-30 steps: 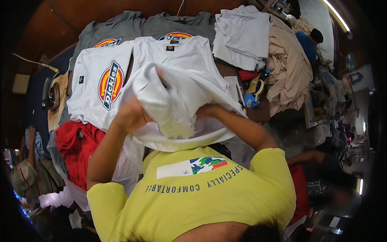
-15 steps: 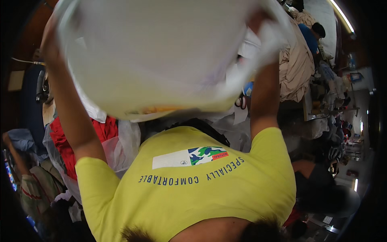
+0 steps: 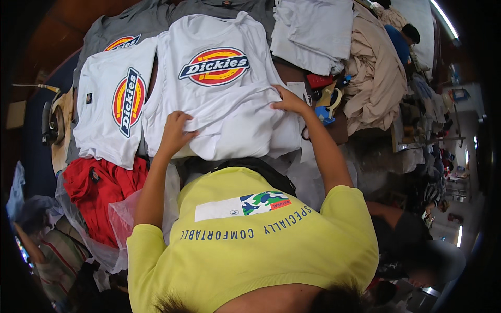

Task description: The person picks up, unfolds, and smooths out several white t-shirts one at a time on a work table, using shears to trim loose threads from the fabric before refolding and stacking them.

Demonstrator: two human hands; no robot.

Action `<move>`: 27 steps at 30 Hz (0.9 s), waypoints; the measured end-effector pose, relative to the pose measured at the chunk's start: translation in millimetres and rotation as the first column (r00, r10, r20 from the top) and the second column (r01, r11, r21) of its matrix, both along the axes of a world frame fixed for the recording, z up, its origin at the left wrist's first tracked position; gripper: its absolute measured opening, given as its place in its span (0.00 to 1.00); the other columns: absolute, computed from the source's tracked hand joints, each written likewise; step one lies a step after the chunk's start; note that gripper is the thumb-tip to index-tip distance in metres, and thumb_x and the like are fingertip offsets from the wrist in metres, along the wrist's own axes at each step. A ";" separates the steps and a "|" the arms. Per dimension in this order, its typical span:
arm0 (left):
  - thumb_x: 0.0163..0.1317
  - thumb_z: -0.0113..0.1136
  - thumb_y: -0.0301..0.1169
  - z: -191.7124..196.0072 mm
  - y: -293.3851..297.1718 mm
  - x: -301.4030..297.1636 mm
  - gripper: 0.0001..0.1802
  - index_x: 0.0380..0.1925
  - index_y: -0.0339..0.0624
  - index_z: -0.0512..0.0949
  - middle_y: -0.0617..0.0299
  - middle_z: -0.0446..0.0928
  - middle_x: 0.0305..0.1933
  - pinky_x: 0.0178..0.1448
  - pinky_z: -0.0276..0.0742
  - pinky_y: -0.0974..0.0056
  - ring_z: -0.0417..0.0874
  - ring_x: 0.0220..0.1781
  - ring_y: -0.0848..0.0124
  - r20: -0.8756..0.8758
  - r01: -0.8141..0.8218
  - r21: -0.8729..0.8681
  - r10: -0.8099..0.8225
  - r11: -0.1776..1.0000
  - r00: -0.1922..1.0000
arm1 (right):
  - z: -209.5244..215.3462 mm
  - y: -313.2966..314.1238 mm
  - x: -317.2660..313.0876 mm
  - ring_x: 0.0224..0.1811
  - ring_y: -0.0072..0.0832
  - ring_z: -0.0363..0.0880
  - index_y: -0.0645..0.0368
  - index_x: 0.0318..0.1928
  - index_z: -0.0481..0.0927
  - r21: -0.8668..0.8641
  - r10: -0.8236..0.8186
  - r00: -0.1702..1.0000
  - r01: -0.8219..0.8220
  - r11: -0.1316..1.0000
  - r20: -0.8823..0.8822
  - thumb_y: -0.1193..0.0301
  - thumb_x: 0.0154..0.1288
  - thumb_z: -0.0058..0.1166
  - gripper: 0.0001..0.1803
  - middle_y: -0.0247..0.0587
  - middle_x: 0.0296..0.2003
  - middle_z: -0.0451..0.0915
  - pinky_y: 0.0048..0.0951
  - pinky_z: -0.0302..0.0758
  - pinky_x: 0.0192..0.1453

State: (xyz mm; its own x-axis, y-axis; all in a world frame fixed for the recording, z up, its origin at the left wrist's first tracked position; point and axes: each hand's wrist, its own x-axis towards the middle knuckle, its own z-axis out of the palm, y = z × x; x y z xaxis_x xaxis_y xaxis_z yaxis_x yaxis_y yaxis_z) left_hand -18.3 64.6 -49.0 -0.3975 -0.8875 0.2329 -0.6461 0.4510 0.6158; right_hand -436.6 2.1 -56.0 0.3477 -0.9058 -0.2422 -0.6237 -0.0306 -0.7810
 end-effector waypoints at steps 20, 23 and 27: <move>0.52 0.51 0.26 215.5 13.4 114.5 0.07 0.27 0.34 0.66 0.51 0.67 0.41 0.41 0.69 0.61 0.69 0.38 0.64 -0.448 0.210 -0.377 -0.376 0.902 0.811 | 246.9 71.2 -38.6 0.23 0.22 0.68 0.51 0.32 0.70 -0.647 0.649 -0.105 -0.298 0.702 0.753 0.80 0.55 0.57 0.11 0.31 0.23 0.70 0.25 0.65 0.27; 0.49 0.44 0.14 208.6 -41.9 83.5 0.06 0.26 0.32 0.69 0.46 0.69 0.39 0.46 0.66 0.62 0.71 0.39 0.60 0.300 0.110 -0.274 -0.023 0.956 0.954 | 241.8 31.9 -22.6 0.25 0.27 0.72 0.57 0.36 0.75 -0.576 0.476 0.841 -0.261 0.775 0.259 0.78 0.59 0.49 0.05 0.38 0.25 0.74 0.27 0.69 0.30; 0.52 0.44 0.15 237.3 -186.9 153.9 0.19 0.45 0.34 0.74 0.45 0.71 0.40 0.51 0.71 0.58 0.73 0.46 0.54 0.393 -0.057 -0.736 0.495 0.675 0.775 | 246.4 -101.5 -29.1 0.31 0.41 0.74 0.62 0.37 0.75 -0.971 -0.409 0.902 -0.042 0.237 -0.139 0.74 0.58 0.47 0.07 0.49 0.29 0.76 0.37 0.71 0.36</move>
